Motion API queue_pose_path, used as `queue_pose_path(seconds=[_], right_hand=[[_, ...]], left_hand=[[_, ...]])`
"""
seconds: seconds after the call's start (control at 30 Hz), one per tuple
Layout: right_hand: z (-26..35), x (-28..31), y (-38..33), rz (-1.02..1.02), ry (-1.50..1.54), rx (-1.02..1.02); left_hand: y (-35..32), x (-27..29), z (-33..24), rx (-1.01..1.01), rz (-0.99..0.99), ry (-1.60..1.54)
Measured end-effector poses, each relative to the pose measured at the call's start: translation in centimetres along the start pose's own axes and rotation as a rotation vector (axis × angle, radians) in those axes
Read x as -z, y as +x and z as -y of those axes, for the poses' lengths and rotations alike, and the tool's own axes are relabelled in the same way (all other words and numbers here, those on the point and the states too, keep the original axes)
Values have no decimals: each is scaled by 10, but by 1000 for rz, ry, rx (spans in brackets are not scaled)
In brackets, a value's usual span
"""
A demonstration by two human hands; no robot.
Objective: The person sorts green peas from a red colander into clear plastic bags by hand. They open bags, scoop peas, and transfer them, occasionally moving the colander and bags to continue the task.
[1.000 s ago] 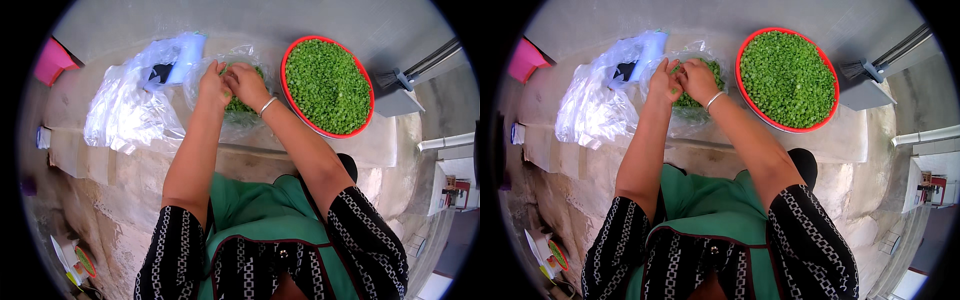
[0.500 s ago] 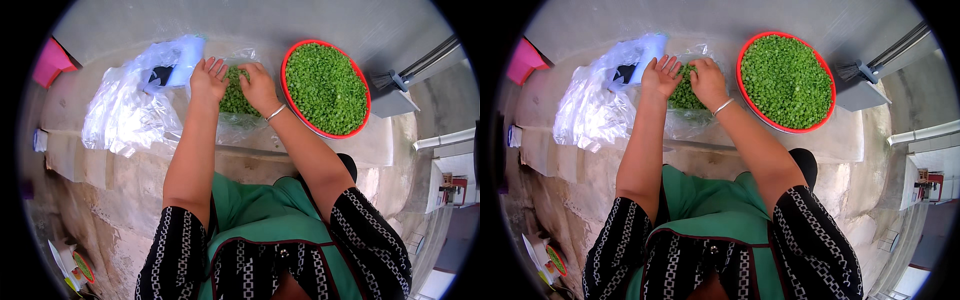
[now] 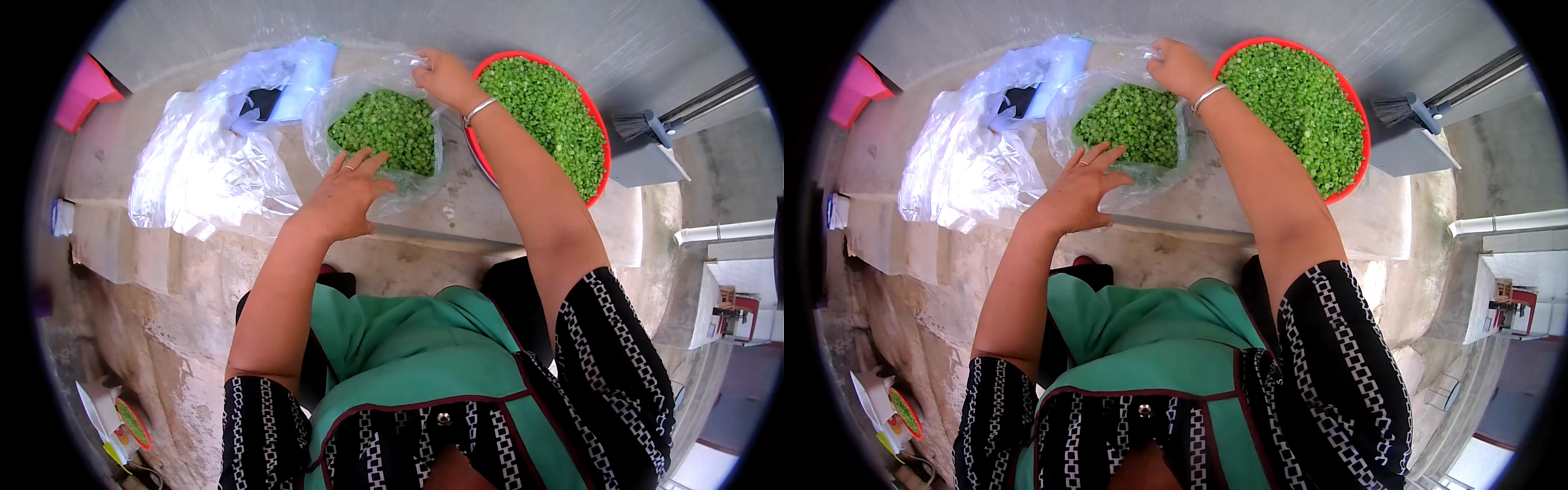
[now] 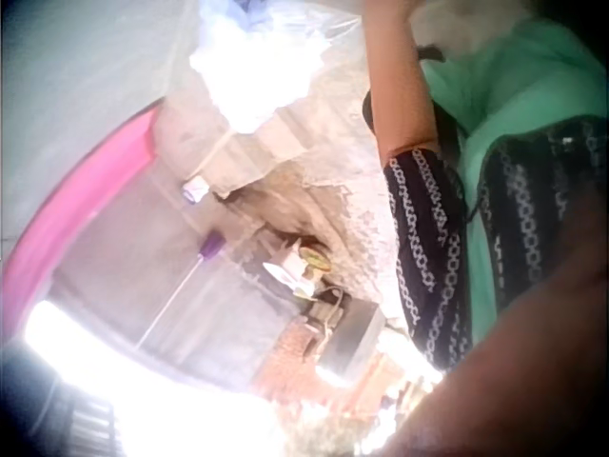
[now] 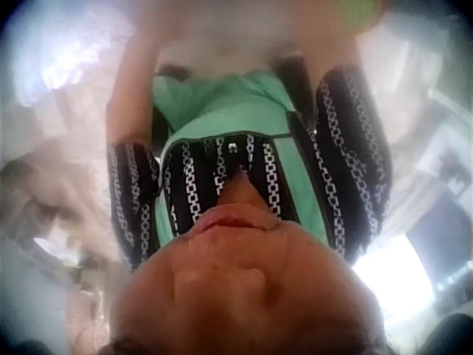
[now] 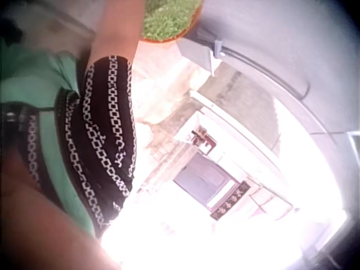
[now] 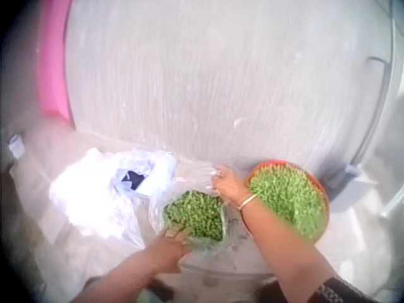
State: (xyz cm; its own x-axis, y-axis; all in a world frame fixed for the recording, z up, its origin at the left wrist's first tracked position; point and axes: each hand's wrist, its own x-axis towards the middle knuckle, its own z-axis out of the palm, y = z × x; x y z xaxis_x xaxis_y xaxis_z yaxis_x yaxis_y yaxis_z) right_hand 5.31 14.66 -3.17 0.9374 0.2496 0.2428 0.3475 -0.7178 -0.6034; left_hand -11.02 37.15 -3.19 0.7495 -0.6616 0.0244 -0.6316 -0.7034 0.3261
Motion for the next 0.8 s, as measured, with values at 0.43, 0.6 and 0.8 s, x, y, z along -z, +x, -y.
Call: queue_pose_path(seconds=[0.43, 0.6, 0.8], right_hand=[[134, 90, -11, 317, 611, 182], [133, 58, -24, 567, 253, 183], [118, 107, 30, 275, 524, -169]], left_hand=[[28, 62, 21, 286, -942, -706], [40, 67, 10, 136, -1100, -837], [10, 88, 41, 299, -1212, -1095]])
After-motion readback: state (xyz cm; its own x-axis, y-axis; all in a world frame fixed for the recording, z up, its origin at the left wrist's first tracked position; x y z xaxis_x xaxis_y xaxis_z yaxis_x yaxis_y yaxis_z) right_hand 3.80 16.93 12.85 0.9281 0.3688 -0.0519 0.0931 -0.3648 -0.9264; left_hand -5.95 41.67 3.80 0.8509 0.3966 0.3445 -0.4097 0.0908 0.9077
